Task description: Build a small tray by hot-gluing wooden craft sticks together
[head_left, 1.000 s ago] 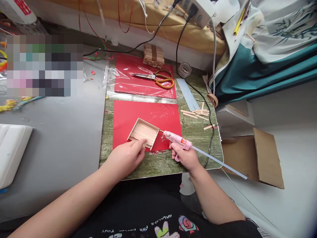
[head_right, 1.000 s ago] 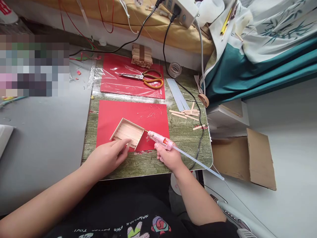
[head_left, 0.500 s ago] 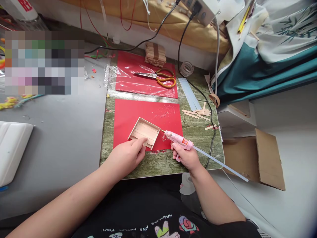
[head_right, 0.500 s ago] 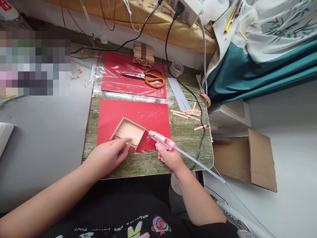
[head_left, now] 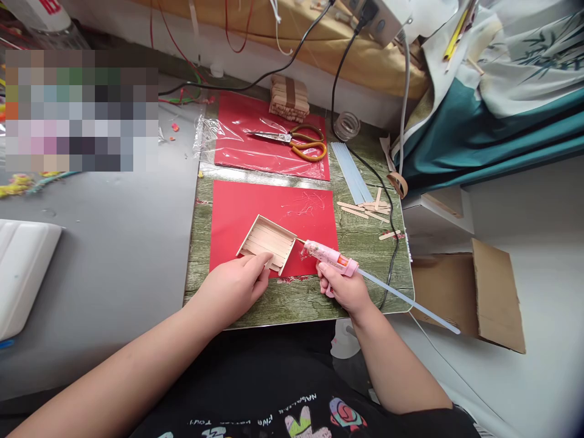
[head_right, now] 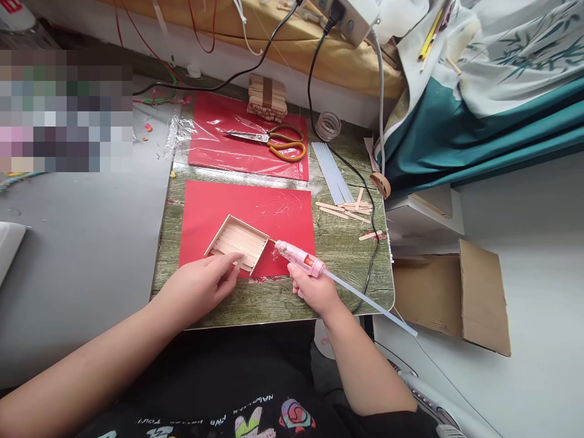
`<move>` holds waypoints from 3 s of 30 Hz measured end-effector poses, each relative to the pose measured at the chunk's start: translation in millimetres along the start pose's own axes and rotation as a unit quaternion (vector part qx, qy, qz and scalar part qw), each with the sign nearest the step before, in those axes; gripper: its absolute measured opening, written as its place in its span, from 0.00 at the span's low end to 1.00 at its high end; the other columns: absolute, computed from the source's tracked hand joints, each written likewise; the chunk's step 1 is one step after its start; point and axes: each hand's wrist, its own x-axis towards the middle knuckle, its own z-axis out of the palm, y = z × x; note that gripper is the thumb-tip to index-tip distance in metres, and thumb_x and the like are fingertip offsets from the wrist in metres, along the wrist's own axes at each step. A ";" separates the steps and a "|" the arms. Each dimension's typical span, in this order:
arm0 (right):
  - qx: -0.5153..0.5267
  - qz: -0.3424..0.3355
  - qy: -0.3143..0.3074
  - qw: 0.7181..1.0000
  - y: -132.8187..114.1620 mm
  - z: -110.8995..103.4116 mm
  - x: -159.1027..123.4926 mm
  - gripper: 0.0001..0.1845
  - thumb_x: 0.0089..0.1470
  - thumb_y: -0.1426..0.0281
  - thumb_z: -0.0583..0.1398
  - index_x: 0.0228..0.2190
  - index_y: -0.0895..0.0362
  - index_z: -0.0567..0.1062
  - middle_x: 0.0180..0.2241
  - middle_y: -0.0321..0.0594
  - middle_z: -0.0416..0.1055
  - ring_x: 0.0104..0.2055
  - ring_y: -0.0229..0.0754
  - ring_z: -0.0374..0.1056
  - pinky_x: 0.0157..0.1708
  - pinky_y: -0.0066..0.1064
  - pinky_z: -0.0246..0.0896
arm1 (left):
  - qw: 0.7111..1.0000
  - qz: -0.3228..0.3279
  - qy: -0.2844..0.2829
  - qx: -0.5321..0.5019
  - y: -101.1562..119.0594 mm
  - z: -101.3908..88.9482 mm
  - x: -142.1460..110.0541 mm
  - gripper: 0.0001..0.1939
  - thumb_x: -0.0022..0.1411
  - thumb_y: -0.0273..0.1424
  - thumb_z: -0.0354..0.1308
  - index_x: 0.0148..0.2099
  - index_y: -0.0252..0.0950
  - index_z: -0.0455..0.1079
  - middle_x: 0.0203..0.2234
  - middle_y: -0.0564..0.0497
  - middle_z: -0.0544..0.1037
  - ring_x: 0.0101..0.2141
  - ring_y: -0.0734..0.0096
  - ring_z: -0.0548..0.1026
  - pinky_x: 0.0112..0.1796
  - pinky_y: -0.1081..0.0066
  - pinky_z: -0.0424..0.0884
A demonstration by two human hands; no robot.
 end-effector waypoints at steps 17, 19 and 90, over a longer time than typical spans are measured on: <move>0.007 0.004 -0.001 1.000 -7.6 2.7 -2.6 0.25 0.51 0.47 0.69 0.26 0.55 0.72 0.18 0.32 0.66 0.19 0.35 0.63 0.18 0.27 0.62 | 1.000 -0.007 -0.012 0.000 0.6 -1.1 0.1 0.15 0.75 0.31 0.50 0.59 0.38 0.70 0.29 0.53 0.77 0.27 0.70 0.72 0.26 0.69 0.56; 0.007 0.002 -0.004 1.000 -7.7 2.5 -2.9 0.24 0.51 0.47 0.69 0.26 0.55 0.72 0.18 0.32 0.66 0.18 0.35 0.63 0.18 0.26 0.62 | 1.000 -0.008 -0.012 0.000 0.9 -1.8 0.2 0.14 0.75 0.31 0.50 0.58 0.38 0.70 0.28 0.53 0.76 0.26 0.70 0.72 0.25 0.69 0.55; -0.024 0.018 -0.001 1.000 -2.2 -3.0 -0.5 0.24 0.54 0.48 0.68 0.25 0.55 0.72 0.17 0.33 0.67 0.19 0.36 0.65 0.20 0.27 0.63 | 0.999 -0.029 -0.025 -0.008 2.4 -3.9 2.0 0.15 0.76 0.32 0.51 0.59 0.38 0.71 0.32 0.52 0.80 0.28 0.70 0.74 0.26 0.70 0.56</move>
